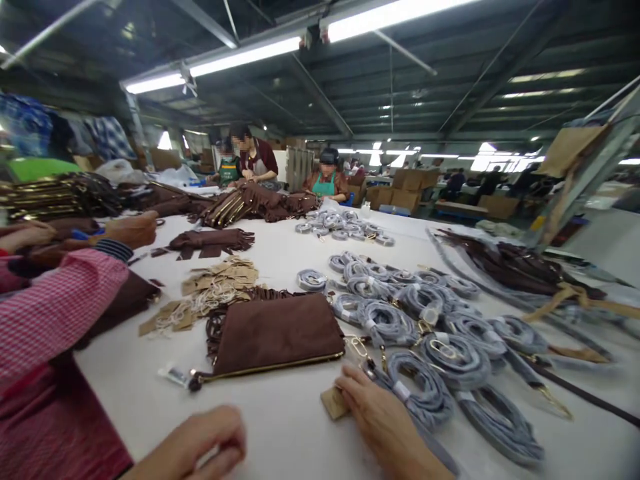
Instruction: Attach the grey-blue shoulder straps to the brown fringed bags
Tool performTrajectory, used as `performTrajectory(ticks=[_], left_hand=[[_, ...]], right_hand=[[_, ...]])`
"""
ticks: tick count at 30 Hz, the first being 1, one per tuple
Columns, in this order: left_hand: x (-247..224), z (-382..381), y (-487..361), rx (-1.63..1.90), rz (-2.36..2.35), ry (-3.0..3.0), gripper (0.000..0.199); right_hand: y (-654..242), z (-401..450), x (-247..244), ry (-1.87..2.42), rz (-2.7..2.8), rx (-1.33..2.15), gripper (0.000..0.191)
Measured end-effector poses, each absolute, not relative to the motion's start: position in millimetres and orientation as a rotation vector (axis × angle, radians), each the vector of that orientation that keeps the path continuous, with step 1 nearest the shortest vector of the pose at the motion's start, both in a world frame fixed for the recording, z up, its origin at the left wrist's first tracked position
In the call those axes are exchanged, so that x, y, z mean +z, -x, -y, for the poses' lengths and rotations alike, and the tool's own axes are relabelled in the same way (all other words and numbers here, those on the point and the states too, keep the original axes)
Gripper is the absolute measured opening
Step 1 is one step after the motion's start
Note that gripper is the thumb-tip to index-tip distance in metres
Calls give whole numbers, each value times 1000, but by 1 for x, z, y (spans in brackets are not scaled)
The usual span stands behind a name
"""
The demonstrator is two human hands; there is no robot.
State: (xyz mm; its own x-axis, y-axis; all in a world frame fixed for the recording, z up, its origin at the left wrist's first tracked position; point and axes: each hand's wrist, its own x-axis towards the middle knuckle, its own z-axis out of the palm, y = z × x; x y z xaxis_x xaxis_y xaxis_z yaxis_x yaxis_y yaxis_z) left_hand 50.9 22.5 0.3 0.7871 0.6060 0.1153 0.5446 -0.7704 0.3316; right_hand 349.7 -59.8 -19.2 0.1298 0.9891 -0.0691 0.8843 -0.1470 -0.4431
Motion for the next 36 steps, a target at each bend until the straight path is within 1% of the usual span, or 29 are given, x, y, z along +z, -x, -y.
performTrajectory(ticks=[1, 2, 3, 4, 5, 8, 9, 12, 15, 19, 23, 27, 29, 31, 35, 36], left_hand=[[-1, -27, -67, 295, -864, -2676, 19], [-2, -34, -85, 294, -863, -2674, 25], [-3, -42, -104, 300, -863, -2715, 36], [-4, -51, -123, 292, -865, -2770, 44], [-6, -61, -140, 256, -861, -2806, 40], [-8, -91, -172, 147, -856, -2756, 11], [-6, -101, -177, 142, -851, -2716, 10], [4, -128, -180, 192, -806, -2604, 21], [17, -149, -181, 249, -760, -2450, 26], [25, -163, -187, 278, -748, -2233, 28], [12, -167, -191, 288, -745, -2106, 34], [-13, -166, -193, 284, -768, -2091, 41], [-21, -166, -194, 281, -778, -2127, 38], [-19, -167, -197, 260, -756, -2195, 30], [7, -160, -205, 140, -636, -2398, 7], [16, -155, -209, 71, -630, -2502, 5]], right_hand=[[-350, 61, -24, 2062, 1829, 508, 35], [-352, 64, -29, 1995, 1832, 512, 35], [-355, 67, -34, 1937, 1828, 510, 36], [-359, 72, -38, 1893, 1820, 505, 37], [-363, 76, -41, 1866, 1813, 506, 37], [-374, 86, -41, 1863, 1763, 538, 40], [-377, 87, -38, 1865, 1733, 551, 41], [-381, 86, -21, 1879, 1611, 490, 41], [-377, 77, -1, 1886, 1577, 420, 41], [-361, 62, 17, 1878, 1585, 536, 36], [-344, 50, 19, 1831, 1634, 638, 39], [-347, 49, 13, 1852, 1627, 687, 36], [-363, 56, 15, 1815, 1528, 698, 33], [-385, 67, 22, 1746, 1322, 745, 31], [-421, 90, 40, 1690, 1015, 782, 32], [-425, 94, 42, 1686, 994, 779, 32]])
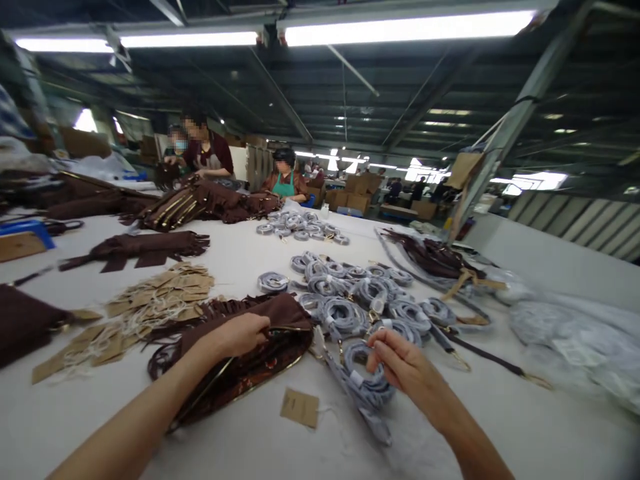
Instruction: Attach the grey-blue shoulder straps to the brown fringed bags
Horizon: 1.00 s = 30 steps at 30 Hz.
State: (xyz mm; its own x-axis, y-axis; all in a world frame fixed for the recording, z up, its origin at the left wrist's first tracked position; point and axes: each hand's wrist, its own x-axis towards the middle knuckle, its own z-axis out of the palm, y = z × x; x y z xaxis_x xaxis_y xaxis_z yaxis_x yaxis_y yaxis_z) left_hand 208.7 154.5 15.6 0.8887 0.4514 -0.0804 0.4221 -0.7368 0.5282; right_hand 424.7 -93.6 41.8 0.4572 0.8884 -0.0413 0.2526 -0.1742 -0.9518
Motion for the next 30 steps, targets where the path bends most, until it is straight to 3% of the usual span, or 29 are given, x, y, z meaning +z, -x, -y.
performTrajectory(ticks=[4, 8, 12, 14, 17, 20, 23, 27, 30], left_hand=[[41, -115, -237, -87, -598, -2946, 27], [43, -69, -288, 177, -214, -2909, 23], [23, -37, -332, 160, 51, -2887, 22], [11, -23, -343, 109, 74, -2916, 21], [-1, -4, -351, 86, -62, -2941, 33], [-3, 4, -357, 111, -193, -2879, 21], [6, -13, -359, 171, -285, -2493, 12], [32, -55, -347, 286, -232, -1535, 26], [50, -75, -331, 407, -134, -1145, 32]], right_hand=[[-430, 96, 43, 1613, 956, 785, 32], [-440, 106, 57, 1539, 919, 640, 29], [-455, 136, 89, 1212, 697, 494, 27], [-462, 147, 99, 1159, 659, 433, 27], [-468, 151, 100, 1218, 650, 380, 27], [-471, 144, 90, 1320, 696, 376, 28], [-471, 139, 84, 1408, 718, 359, 32], [-473, 138, 84, 1471, 712, 315, 40], [-472, 134, 82, 1571, 805, 294, 43]])
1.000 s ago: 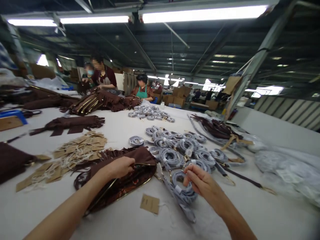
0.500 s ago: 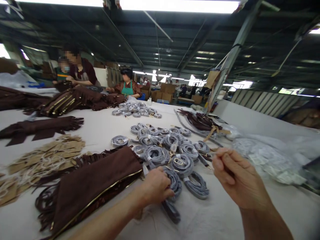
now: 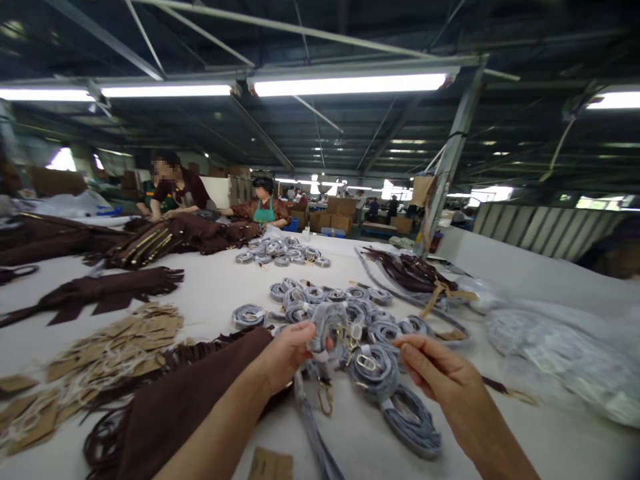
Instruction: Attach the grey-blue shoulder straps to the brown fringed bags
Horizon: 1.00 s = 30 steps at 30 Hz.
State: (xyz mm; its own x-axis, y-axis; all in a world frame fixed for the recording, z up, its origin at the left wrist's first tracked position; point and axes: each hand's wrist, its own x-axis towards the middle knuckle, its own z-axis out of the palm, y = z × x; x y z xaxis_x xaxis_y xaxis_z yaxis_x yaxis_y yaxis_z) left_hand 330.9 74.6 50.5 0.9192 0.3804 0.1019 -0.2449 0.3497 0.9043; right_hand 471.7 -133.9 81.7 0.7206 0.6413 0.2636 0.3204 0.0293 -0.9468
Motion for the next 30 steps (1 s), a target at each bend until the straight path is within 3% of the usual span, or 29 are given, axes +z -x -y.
performTrajectory(ticks=[12, 17, 30], left_hand=[[73, -53, -300, 504, 72, -817, 22], [78, -54, -302, 498, 24, -599, 29], [76, -62, -299, 462, -75, -366, 21]], right_hand=[[-431, 107, 76, 1774, 1029, 358, 32], [-427, 107, 78, 1789, 1158, 406, 32], [-432, 106, 77, 1712, 1427, 72, 25]])
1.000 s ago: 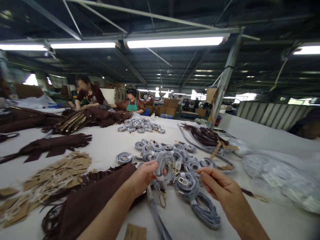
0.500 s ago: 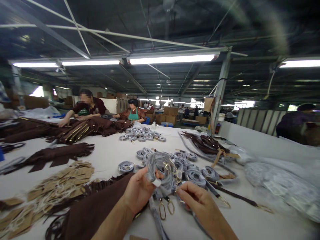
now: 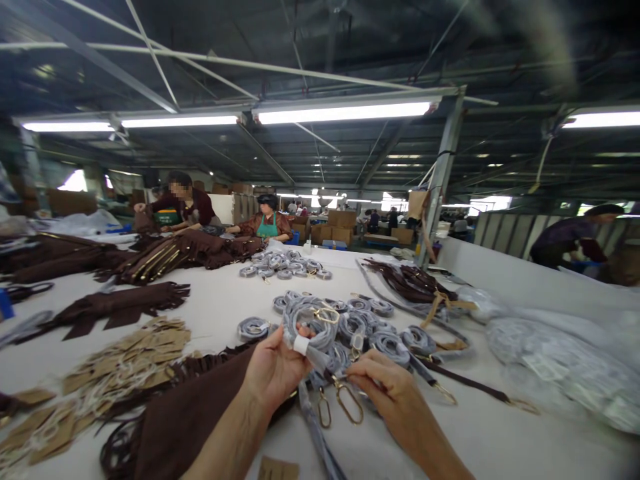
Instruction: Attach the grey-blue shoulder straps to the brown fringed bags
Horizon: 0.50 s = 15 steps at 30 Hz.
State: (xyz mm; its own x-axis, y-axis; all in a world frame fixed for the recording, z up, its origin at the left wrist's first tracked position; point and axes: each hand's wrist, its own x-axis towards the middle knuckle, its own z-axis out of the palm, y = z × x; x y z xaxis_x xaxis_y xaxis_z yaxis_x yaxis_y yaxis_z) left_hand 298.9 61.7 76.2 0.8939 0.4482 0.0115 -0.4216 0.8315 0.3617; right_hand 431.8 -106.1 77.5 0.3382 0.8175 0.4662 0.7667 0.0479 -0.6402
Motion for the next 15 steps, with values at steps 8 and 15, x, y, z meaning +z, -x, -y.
performTrajectory(ticks=[8, 15], left_hand=[[72, -59, -302, 427, -82, -288, 35], [70, -55, -306, 429, -156, -237, 27]], right_hand=[[-426, 109, 83, 1649, 1526, 56, 24], [-422, 107, 80, 1661, 1499, 111, 18]])
